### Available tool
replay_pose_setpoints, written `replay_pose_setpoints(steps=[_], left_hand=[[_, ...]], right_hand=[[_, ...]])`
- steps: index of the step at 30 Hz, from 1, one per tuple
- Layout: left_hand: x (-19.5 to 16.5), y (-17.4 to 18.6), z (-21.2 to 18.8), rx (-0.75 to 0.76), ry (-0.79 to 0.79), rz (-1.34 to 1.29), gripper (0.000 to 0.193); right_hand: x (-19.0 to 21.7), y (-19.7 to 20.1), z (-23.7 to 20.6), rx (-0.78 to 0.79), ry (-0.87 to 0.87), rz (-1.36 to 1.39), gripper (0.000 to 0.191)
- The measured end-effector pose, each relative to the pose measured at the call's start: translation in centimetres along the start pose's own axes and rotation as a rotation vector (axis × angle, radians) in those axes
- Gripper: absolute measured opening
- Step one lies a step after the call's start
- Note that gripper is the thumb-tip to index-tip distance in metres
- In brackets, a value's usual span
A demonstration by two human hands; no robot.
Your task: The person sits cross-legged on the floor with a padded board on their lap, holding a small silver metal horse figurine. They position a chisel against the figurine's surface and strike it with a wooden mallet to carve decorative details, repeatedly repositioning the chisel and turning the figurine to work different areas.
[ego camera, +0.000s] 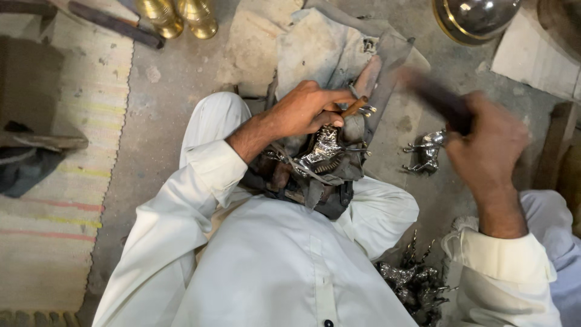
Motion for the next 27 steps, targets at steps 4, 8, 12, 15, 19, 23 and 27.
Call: replay_pose_setpoints(steps=[4,8,12,15,19,23,27], left_hand=[[0.0,0.2,0.1,-0.031,-0.063,-0.002,0.040],[0.0,0.1,0.1,-0.011,-0.056,-0.004,0.040],[0.0,0.1,-0.1,0.050,-0.042,0.003,0.037],[-0.3,0.5,-0.1,-0.028,-0.128,-0.049,0.039],[0.4,0.1,-0.2,-0.006,-0.029,-0.005,0.040],[0.2,0.1,-0.4,-0.047,-0.069,-0.004,0.042],[0.1,0.2,-0.4,-0.043,-0.042,-0.008,0.042]], right_hand=[[1.0,0.2,0.5,0.014,0.000,0.109,0.022],[1.6,1.0,0.2,-0.014,-0.136,0.141,0.033],[2.9,0.3,0.0,0.039,0.117,-0.140,0.038],[2.2,0.9,0.1,-0.091,0.098,0.057,0.029],[0.7,0.6,0.2,-0.171,-0.286,0.649,0.028],[2.5,0.8,0.8,0.006,-0.024,0.092,0.034],[3.7,1.1,1.3,-0.071,0.270,-0.216,0.040]])
Point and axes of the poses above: each hand's wrist, its own z-axis towards the middle knuckle, its own y-axis out of the back of the hand, x = y × z, the point moved 5 cm from there along z, towards the middle knuckle, and after that the axes turned 8 degrees about -x, right-handed, at the moved point
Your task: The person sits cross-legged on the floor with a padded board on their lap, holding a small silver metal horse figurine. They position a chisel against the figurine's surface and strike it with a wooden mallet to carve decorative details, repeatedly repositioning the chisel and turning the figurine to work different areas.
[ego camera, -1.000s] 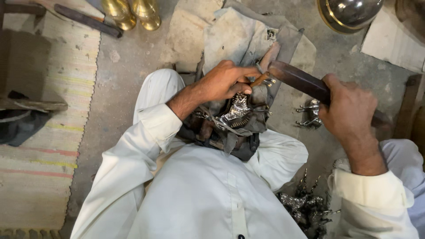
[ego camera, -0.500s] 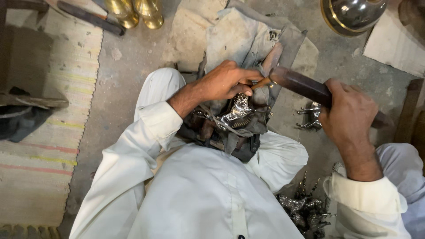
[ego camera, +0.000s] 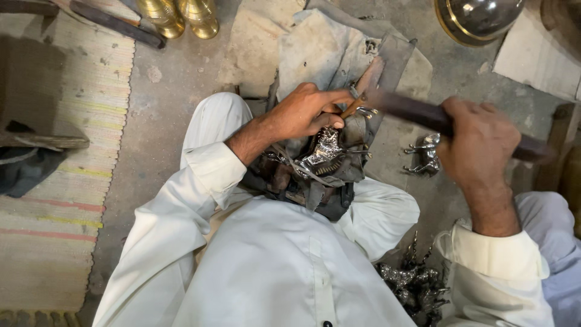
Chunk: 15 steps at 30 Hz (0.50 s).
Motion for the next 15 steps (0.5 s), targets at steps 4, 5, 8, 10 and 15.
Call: replay_pose_setpoints(steps=[4,5,8,10,15], left_hand=[[0.2,0.0,-0.1,0.014,0.065,-0.002,0.040],[0.1,0.0,-0.1,-0.002,0.034,0.002,0.040],[-0.1,0.0,-0.1,-0.018,-0.011,0.008,0.039],[-0.2,-0.1,0.0,-0.016,-0.012,0.004,0.038],[-0.6,0.0,0.0,0.025,0.023,0.070,0.038]], right_hand=[[-2.5,-2.0,-0.4,0.002,-0.477,0.648,0.025],[-2.6,-2.2,-0.5,0.061,-0.403,0.512,0.022],[-2.4,-2.5,-1.0,0.173,-0.189,0.152,0.031],[-2.7,-2.2,-1.1,0.155,-0.211,0.123,0.031],[-1.6,-2.7,-1.1,0.241,-0.134,0.071,0.040]])
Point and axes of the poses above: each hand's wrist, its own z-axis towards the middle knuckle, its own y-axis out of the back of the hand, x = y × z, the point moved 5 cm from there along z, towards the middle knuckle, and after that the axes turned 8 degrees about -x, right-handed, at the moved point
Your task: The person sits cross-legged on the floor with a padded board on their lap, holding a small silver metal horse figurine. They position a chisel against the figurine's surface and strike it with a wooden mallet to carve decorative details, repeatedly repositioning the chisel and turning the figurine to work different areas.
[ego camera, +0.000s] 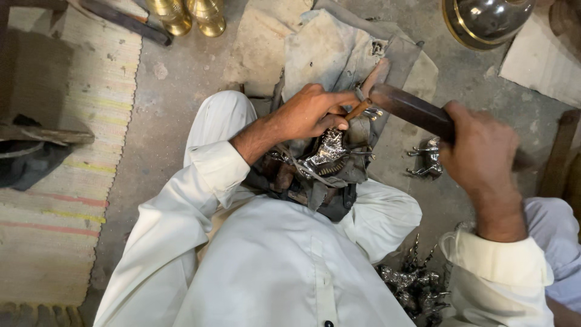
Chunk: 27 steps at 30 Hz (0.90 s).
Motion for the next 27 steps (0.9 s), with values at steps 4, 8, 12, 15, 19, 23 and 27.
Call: replay_pose_setpoints(steps=[4,8,12,15,19,23,27], left_hand=[[-0.1,1.3,-0.7,-0.130,0.089,-0.119,0.035],[0.9,3.2,-3.0,-0.286,0.232,-0.334,0.030],[2.2,4.8,-6.4,-0.330,0.399,-0.442,0.026],[2.6,4.9,-8.6,-0.336,0.561,-0.497,0.029],[2.8,4.6,-8.8,-0.352,0.632,-0.480,0.030],[2.7,3.5,-6.2,-0.353,0.533,-0.525,0.033],[2.3,2.2,-3.5,-0.284,0.412,-0.548,0.032]], right_hand=[[-0.9,-2.3,-1.4,0.067,-0.081,0.107,0.038],[-1.6,-7.4,-5.8,-0.018,-0.426,0.876,0.024],[1.8,-14.4,-11.6,-0.011,-0.815,1.296,0.021],[6.8,-18.0,-16.0,0.309,-1.183,1.272,0.020],[9.5,-17.4,-16.2,0.420,-1.057,0.957,0.030],[11.2,-16.7,-13.4,0.362,-1.024,1.355,0.026],[11.6,-16.3,-12.7,0.404,-1.058,1.332,0.024]])
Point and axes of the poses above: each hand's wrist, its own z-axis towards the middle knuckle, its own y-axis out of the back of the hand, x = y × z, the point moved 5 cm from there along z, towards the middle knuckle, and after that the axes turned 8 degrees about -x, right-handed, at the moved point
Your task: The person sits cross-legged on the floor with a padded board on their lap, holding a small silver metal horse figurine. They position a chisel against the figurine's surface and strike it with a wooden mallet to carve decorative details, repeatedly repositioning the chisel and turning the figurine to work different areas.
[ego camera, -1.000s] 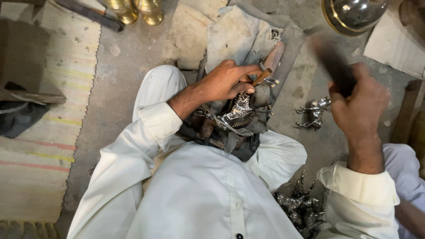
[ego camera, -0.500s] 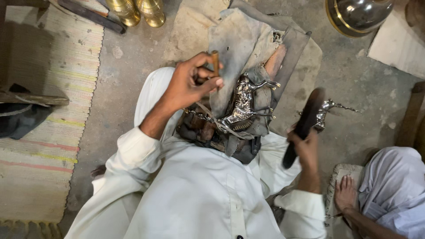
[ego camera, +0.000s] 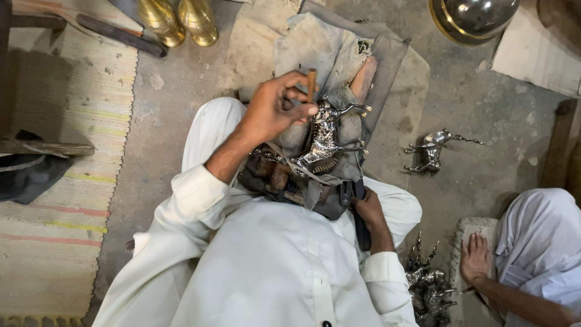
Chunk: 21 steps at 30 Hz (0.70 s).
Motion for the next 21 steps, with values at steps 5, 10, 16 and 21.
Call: replay_pose_setpoints(steps=[5,10,16,21], left_hand=[[-0.3,-2.5,2.6,0.173,-0.014,0.240,0.032],[-0.9,-5.4,5.2,0.456,-0.054,0.312,0.038],[-1.9,-7.3,6.0,0.657,-0.219,0.480,0.036],[-2.3,-7.6,6.0,0.698,-0.256,0.589,0.038]], right_hand=[[0.2,1.0,-0.8,0.075,-0.090,0.238,0.024],[0.4,4.0,-0.9,-0.018,-0.200,0.335,0.034],[2.8,7.2,0.2,0.093,0.191,0.264,0.045],[5.4,8.4,1.1,-0.079,0.489,0.060,0.042]])
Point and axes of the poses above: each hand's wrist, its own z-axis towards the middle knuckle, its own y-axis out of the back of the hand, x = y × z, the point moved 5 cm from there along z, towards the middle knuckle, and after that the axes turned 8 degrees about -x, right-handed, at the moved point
